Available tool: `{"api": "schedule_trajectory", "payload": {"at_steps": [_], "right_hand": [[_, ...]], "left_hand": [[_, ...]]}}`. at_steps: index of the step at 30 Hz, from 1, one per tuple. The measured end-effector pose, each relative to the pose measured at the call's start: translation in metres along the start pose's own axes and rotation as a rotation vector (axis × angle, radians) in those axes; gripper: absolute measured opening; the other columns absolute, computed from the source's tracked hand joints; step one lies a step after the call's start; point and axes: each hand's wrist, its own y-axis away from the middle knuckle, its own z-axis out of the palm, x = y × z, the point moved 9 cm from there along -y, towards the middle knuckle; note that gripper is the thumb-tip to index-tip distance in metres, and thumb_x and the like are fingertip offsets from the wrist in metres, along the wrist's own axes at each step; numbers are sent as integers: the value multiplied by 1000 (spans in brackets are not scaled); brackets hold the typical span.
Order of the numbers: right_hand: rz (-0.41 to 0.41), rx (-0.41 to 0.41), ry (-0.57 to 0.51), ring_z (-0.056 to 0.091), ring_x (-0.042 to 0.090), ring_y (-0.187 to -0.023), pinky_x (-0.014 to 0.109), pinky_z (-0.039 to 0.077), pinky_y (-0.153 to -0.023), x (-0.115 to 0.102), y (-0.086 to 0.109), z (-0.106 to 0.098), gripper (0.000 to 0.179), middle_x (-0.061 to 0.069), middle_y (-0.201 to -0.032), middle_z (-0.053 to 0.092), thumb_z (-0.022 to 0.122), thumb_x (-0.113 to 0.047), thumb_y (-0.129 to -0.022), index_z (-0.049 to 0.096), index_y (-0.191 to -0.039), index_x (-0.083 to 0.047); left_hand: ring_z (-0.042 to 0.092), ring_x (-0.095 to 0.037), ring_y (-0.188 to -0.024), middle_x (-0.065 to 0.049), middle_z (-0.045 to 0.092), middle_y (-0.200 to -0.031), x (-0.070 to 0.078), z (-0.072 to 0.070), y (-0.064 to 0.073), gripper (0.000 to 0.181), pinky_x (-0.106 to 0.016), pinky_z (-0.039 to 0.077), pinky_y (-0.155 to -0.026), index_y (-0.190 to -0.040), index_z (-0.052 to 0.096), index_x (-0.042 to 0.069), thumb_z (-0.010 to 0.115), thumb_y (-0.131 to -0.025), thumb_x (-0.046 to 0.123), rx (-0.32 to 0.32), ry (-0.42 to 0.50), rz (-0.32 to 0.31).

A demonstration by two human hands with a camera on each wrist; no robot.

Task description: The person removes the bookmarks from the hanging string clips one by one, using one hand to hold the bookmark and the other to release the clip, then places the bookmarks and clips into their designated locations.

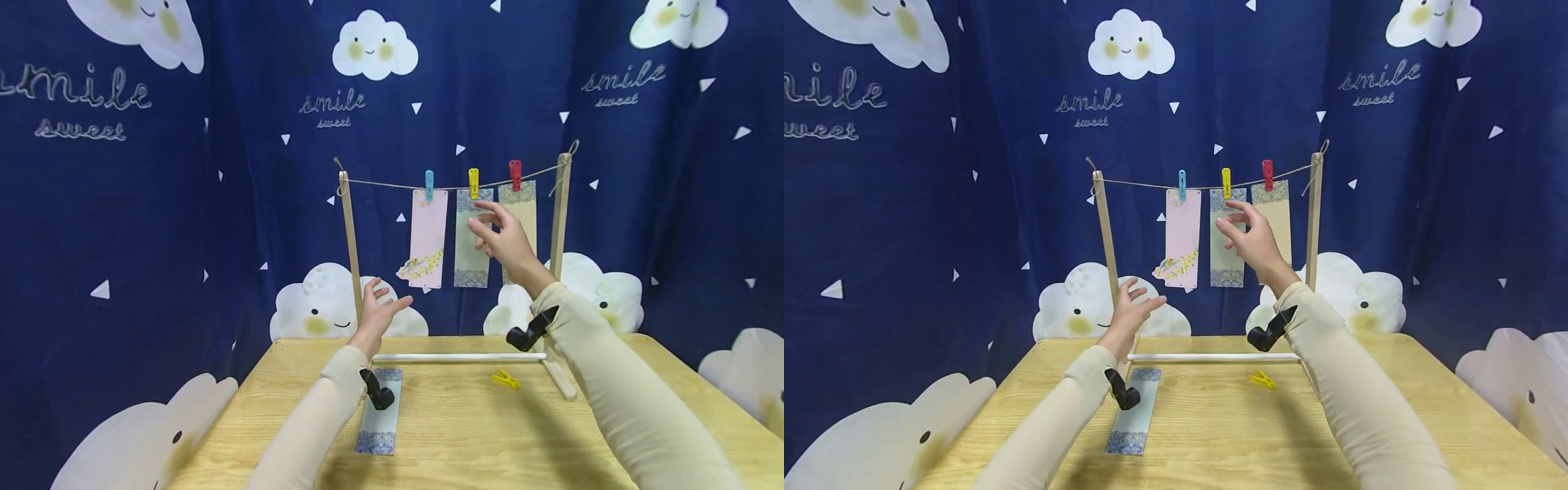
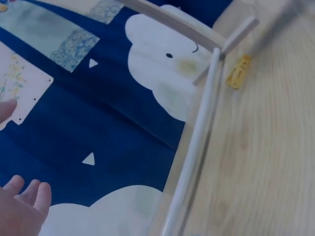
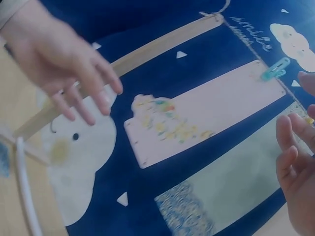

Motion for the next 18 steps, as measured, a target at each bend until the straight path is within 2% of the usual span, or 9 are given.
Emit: {"api": "schedule_trajectory", "payload": {"at_steps": [3, 7, 11, 15, 18], "right_hand": [[-35, 36, -3, 62, 9, -67, 22, 46, -52, -8, -12, -2, 57, 10, -120, 59, 64, -24, -105, 44, -155, -7], [-81, 39, 99, 66, 8, -68, 22, 46, -52, -16, -24, 2, 50, 15, -125, 61, 63, -23, -106, 49, -151, -7], [-126, 39, 191, 71, 12, -73, 23, 52, -55, -25, -33, 9, 47, 15, -132, 60, 62, -24, -105, 52, -149, -9], [-154, 48, 200, 74, 18, -79, 27, 57, -60, -34, -45, 16, 48, 12, -138, 57, 63, -24, -105, 51, -149, -11], [-145, 53, 187, 75, 22, -82, 30, 59, -62, -38, -54, 20, 49, 9, -144, 55, 63, -23, -105, 50, -151, -13]], "left_hand": [[37, -46, -143, -22, 35, -158, 4, 3, -6, 94, -56, 35, -114, -160, 26, 14, 84, -87, 21, -18, 39, 19], [34, -44, -146, -19, 33, -161, 5, 10, -10, 97, -54, 33, -116, -162, 23, 16, 85, -87, 21, -39, 67, 23], [31, -44, -147, -18, 32, -162, 9, 19, -13, 99, -52, 32, -118, -164, 21, 16, 84, -87, 16, -49, 95, 36], [29, -45, -148, -21, 29, -163, 12, 27, -19, 98, -51, 30, -119, -164, 22, 16, 83, -87, 13, -46, 141, 48], [27, -46, -149, -22, 27, -164, 13, 34, -24, 98, -51, 28, -119, -164, 22, 16, 83, -87, 12, -54, 161, 52]]}}
